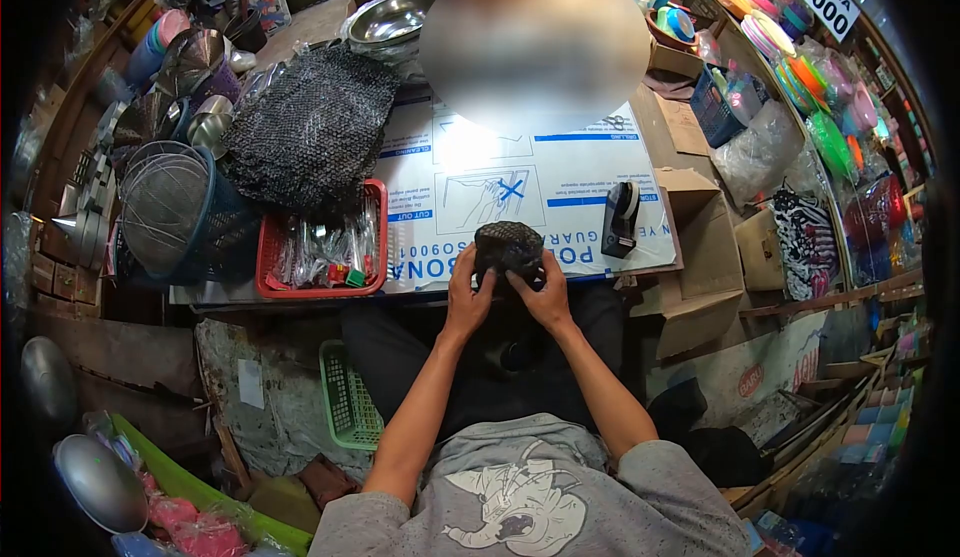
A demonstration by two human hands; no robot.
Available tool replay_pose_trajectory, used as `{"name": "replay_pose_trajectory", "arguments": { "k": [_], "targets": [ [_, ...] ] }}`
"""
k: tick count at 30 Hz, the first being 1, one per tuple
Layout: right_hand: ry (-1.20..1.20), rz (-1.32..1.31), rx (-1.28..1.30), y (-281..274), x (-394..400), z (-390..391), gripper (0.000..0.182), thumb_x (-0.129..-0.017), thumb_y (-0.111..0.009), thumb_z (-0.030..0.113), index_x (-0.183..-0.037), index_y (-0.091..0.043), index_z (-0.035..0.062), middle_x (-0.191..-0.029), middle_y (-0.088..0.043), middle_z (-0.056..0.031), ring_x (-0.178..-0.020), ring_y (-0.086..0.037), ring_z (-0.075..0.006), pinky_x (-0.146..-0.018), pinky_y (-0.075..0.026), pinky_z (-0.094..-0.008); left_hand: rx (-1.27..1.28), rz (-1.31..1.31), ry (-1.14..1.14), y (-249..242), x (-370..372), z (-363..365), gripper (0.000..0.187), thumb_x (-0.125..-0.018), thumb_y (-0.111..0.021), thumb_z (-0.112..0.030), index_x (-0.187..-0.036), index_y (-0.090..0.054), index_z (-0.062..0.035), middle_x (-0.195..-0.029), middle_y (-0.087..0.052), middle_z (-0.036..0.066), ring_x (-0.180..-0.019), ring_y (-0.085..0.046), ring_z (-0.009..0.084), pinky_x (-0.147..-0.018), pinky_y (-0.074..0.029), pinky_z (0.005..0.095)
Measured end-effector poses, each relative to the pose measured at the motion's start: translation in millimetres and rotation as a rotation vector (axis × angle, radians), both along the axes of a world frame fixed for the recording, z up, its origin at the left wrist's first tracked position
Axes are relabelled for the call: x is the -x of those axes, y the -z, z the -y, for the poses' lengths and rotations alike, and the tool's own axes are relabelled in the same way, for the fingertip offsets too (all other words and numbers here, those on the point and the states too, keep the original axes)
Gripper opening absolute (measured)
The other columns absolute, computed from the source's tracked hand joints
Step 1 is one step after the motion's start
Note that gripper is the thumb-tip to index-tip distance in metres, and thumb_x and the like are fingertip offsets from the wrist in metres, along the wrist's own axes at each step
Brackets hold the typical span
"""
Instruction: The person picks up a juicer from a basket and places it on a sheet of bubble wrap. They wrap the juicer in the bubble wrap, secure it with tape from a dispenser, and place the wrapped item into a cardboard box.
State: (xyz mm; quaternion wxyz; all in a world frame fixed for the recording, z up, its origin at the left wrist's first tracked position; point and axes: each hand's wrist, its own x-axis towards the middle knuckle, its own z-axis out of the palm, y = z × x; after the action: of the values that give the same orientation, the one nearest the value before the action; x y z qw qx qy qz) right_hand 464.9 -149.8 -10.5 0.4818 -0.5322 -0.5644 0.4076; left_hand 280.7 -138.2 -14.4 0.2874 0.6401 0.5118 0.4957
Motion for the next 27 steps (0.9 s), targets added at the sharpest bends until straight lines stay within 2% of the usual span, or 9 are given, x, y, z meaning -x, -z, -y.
{"name": "replay_pose_trajectory", "arguments": {
  "k": [4, 7, 10, 12, 15, 18, 22, 24, 27],
  "targets": [
    [0.174, 0.028, 0.048, 5.8, 9.6, -0.8, 0.069, -0.088, -0.093, 0.027, -0.141, -0.061, -0.0029, -0.133, -0.069, -0.0191, -0.12, -0.071, -0.0295, -0.098, -0.059, -0.0407, 0.044, 0.145, 0.07, -4.0, -4.0, 6.5, 0.051, -0.1, -0.079, -0.02, -0.143, -0.062, 0.0029, -0.146, -0.062, 0.017, -0.131, -0.065, 0.0278, -0.104, -0.056, 0.0396],
    [0.259, 0.074, -0.042, 7.3, 17.3, 0.1, 0.063, -0.088, -0.093, 0.024, -0.138, -0.064, -0.0019, -0.128, -0.071, -0.0184, -0.116, -0.072, -0.0303, -0.095, -0.06, -0.0403, 0.097, 0.065, -0.032, -6.4, -6.4, 7.1, 0.053, -0.095, -0.085, -0.017, -0.141, -0.066, 0.0018, -0.142, -0.063, 0.015, -0.128, -0.065, 0.0266, -0.103, -0.056, 0.0384],
    [0.322, 0.088, -0.156, 6.0, 22.2, 3.3, 0.056, -0.088, -0.092, 0.019, -0.134, -0.067, -0.0001, -0.125, -0.072, -0.0166, -0.112, -0.073, -0.0306, -0.094, -0.06, -0.0394, 0.088, 0.019, -0.133, -2.0, -5.2, 6.6, 0.047, -0.092, -0.088, -0.014, -0.132, -0.071, 0.0009, -0.136, -0.065, 0.012, -0.117, -0.068, 0.0228, -0.098, -0.057, 0.0368],
    [0.328, 0.067, -0.181, 9.4, 23.4, 6.3, 0.052, -0.088, -0.092, 0.016, -0.132, -0.068, 0.0007, -0.124, -0.073, -0.0156, -0.111, -0.073, -0.0306, -0.093, -0.06, -0.039, 0.18, 0.236, -0.103, -1.5, -5.9, 3.8, 0.034, -0.094, -0.086, -0.012, -0.123, -0.075, 0.0009, -0.123, -0.071, 0.009, -0.103, -0.068, 0.0159, -0.088, -0.057, 0.0324],
    [0.347, 0.016, -0.147, 17.9, 23.7, 7.7, 0.047, -0.087, -0.091, 0.012, -0.128, -0.07, 0.0016, -0.125, -0.073, -0.0139, -0.111, -0.073, -0.0295, -0.092, -0.06, -0.0381, 0.27, 0.236, -0.11, -5.0, -5.9, 4.8, 0.026, -0.097, -0.083, -0.007, -0.12, -0.074, 0.0011, -0.107, -0.074, 0.005, -0.095, -0.067, 0.0105, -0.082, -0.055, 0.0281],
    [0.356, 0.019, -0.146, 11.9, 29.0, 7.4, 0.048, -0.085, -0.092, 0.011, -0.125, -0.07, 0.0014, -0.122, -0.072, -0.0138, -0.112, -0.072, -0.0286, -0.092, -0.06, -0.0381, 0.283, 0.201, -0.139, 2.3, -5.8, 3.8, 0.022, -0.098, -0.08, -0.003, -0.12, -0.075, 0.0005, -0.1, -0.074, 0.003, -0.095, -0.067, 0.0084, -0.079, -0.054, 0.0267],
    [0.424, 0.04, -0.115, 2.5, 36.5, 12.0, 0.048, -0.08, -0.094, 0.012, -0.121, -0.07, 0.0016, -0.113, -0.072, -0.0128, -0.106, -0.072, -0.0298, -0.091, -0.059, -0.0394, 0.162, 0.187, -0.175, 1.0, -13.3, 9.9, 0.023, -0.098, -0.079, 0.0, -0.121, -0.075, 0.0011, -0.103, -0.074, 0.005, -0.093, -0.067, 0.0101, -0.079, -0.055, 0.0273],
    [0.447, 0.085, -0.133, 7.3, 37.2, 13.1, 0.048, -0.079, -0.094, 0.012, -0.119, -0.07, 0.0015, -0.11, -0.071, -0.0125, -0.104, -0.072, -0.0303, -0.09, -0.059, -0.0399, -0.009, 0.169, -0.162, -2.6, -14.7, 13.2, 0.027, -0.091, -0.082, 0.001, -0.119, -0.08, -0.0013, -0.103, -0.074, 0.011, -0.092, -0.072, 0.0226, -0.084, -0.057, 0.0329],
    [0.484, 0.075, -0.098, 17.2, 38.7, 12.0, 0.045, -0.079, -0.092, 0.011, -0.117, -0.07, 0.0016, -0.11, -0.071, -0.0122, -0.103, -0.072, -0.0308, -0.09, -0.058, -0.0401, -0.07, 0.101, -0.11, -11.0, -12.4, 20.0, 0.033, -0.088, -0.082, 0.006, -0.12, -0.082, -0.0032, -0.104, -0.072, 0.011, -0.094, -0.073, 0.0246, -0.086, -0.058, 0.0337]
  ]
}}
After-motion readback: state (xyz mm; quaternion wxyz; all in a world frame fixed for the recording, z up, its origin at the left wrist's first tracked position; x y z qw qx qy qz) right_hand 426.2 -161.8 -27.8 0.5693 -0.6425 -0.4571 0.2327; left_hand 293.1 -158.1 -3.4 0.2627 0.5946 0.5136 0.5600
